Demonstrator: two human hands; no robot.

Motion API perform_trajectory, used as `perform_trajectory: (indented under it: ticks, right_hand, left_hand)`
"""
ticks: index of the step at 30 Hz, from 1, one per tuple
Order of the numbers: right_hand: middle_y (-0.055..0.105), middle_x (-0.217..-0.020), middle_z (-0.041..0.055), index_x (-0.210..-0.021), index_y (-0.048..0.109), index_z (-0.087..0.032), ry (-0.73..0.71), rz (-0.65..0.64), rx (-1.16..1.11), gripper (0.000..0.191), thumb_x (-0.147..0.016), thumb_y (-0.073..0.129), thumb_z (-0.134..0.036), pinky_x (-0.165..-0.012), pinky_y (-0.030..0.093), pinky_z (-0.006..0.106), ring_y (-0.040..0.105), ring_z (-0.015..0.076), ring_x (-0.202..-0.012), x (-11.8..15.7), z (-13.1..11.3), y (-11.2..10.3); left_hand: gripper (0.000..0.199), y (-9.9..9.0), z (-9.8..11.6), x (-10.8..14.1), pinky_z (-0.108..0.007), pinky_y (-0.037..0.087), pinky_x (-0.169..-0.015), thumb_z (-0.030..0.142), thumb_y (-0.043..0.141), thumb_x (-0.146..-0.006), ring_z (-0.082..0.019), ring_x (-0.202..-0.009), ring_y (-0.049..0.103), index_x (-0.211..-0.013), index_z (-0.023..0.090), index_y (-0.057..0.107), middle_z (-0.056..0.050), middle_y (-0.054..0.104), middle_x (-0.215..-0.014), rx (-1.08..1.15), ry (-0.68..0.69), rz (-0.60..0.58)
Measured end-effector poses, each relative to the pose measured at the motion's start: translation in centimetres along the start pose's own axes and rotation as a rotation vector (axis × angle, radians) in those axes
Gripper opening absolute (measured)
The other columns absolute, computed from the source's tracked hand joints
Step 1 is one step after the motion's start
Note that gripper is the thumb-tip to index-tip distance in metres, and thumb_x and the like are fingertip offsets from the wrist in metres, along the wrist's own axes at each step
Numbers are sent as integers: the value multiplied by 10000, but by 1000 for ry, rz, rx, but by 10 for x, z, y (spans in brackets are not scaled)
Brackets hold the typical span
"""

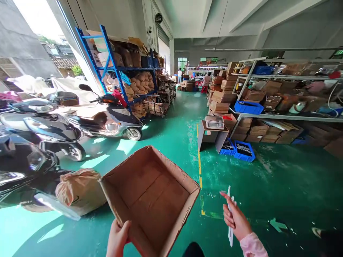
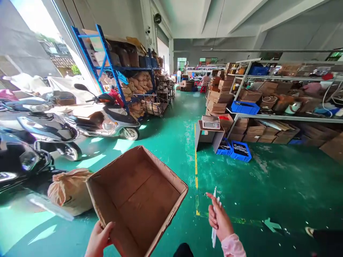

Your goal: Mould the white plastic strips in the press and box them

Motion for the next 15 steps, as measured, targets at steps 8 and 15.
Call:
perform_trajectory:
  ticks: [8, 15]
  right_hand:
    - [324, -514, -91, -1062, 640, -286, -11, 255, -38, 674, -526, 829, -648, -319, 138, 178, 215, 38, -343, -267, -68, 18]
    - [334, -486, -121, -1139, 603, -232, -14, 46, 95, 839, -504, 793, -747, -315, 129, 166, 202, 31, -339, -505, -152, 185]
  left_hand:
    - [336, 215, 119, -220, -270, 478, -400, 426, 564, -563, -167, -443, 566, -812, 235, 445, 68, 508, -525, 17, -50, -99]
    - [411, 327, 241, -366, -257, 461, -376, 478, 593, -529, -184, -478, 593, -845, 233, 497, 37, 563, -577, -39, 41, -16]
Point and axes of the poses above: each hand's wrist, its own x-axis away from the middle knuckle, its own y-axis out of the palm, z = x × y, the point moved 1 cm from there along -x, towards the middle knuckle
